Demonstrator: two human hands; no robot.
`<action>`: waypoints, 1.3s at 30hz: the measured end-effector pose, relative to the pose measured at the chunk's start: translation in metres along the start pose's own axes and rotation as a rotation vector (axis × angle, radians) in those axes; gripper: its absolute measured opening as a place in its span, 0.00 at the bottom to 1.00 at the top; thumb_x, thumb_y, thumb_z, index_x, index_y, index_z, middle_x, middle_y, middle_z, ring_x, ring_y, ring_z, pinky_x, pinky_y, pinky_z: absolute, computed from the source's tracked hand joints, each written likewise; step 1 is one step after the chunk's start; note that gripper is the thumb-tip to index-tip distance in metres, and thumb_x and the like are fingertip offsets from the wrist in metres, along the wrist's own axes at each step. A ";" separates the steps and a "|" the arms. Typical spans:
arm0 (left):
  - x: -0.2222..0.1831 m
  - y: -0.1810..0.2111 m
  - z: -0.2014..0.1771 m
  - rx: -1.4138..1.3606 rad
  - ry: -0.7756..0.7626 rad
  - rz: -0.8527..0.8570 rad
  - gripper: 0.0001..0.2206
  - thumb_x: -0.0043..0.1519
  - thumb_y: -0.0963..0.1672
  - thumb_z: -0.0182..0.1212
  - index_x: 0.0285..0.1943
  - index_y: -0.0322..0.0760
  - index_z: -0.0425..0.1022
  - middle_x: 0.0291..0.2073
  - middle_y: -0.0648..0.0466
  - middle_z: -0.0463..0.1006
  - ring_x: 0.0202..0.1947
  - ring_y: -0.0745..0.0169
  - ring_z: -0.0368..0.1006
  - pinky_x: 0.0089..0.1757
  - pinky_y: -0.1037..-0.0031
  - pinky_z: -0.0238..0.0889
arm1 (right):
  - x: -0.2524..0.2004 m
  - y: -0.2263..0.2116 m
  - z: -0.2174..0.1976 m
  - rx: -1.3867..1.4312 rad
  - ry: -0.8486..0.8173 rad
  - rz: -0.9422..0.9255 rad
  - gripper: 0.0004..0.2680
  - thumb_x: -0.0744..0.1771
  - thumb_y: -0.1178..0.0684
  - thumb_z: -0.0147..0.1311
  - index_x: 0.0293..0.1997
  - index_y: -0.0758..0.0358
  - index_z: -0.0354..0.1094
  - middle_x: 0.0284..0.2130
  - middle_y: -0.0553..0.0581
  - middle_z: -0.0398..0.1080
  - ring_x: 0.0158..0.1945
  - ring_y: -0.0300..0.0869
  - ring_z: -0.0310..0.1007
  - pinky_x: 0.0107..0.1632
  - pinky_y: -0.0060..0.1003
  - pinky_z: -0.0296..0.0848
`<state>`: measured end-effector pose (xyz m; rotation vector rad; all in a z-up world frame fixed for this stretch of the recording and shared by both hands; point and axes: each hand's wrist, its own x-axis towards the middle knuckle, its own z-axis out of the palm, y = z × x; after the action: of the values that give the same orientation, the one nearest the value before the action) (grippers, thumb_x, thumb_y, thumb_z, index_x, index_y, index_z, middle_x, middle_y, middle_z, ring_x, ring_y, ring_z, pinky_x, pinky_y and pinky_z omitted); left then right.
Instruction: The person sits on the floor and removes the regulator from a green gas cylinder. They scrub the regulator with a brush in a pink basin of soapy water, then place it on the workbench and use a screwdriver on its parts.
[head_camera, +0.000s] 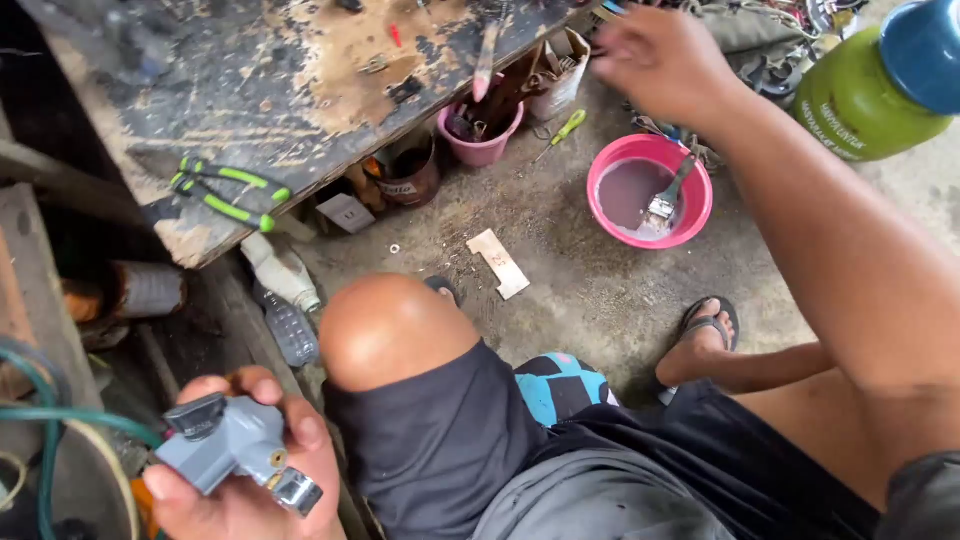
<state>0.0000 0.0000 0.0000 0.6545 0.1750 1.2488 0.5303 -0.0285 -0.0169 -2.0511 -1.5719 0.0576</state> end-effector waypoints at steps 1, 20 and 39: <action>0.006 0.002 0.004 0.002 -0.003 -0.012 0.24 0.69 0.52 0.66 0.62 0.28 0.72 0.53 0.50 0.73 0.53 0.53 0.66 0.36 0.72 0.69 | -0.017 0.064 0.018 0.001 0.002 0.012 0.09 0.70 0.52 0.62 0.54 0.61 0.74 0.41 0.55 0.76 0.43 0.45 0.75 0.43 0.44 0.69; 0.161 -0.013 -0.308 0.367 0.126 -0.542 0.11 0.83 0.50 0.46 0.69 0.54 0.72 0.54 0.29 0.73 0.43 0.29 0.77 0.45 0.61 0.78 | -0.268 0.305 0.234 0.694 0.372 1.642 0.15 0.65 0.59 0.57 0.58 0.59 0.69 0.35 0.64 0.75 0.31 0.54 0.74 0.30 0.47 0.72; 0.310 -0.118 -0.280 0.415 -0.034 -0.640 0.12 0.81 0.51 0.48 0.65 0.50 0.72 0.54 0.27 0.72 0.38 0.33 0.77 0.40 0.63 0.76 | -0.438 0.453 0.073 0.791 0.393 1.730 0.17 0.66 0.73 0.48 0.61 0.65 0.65 0.42 0.69 0.71 0.39 0.58 0.74 0.43 0.57 0.80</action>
<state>0.0684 0.3667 -0.2220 0.8865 0.5778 0.5824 0.7649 -0.4708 -0.4063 -1.8710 0.6890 0.6868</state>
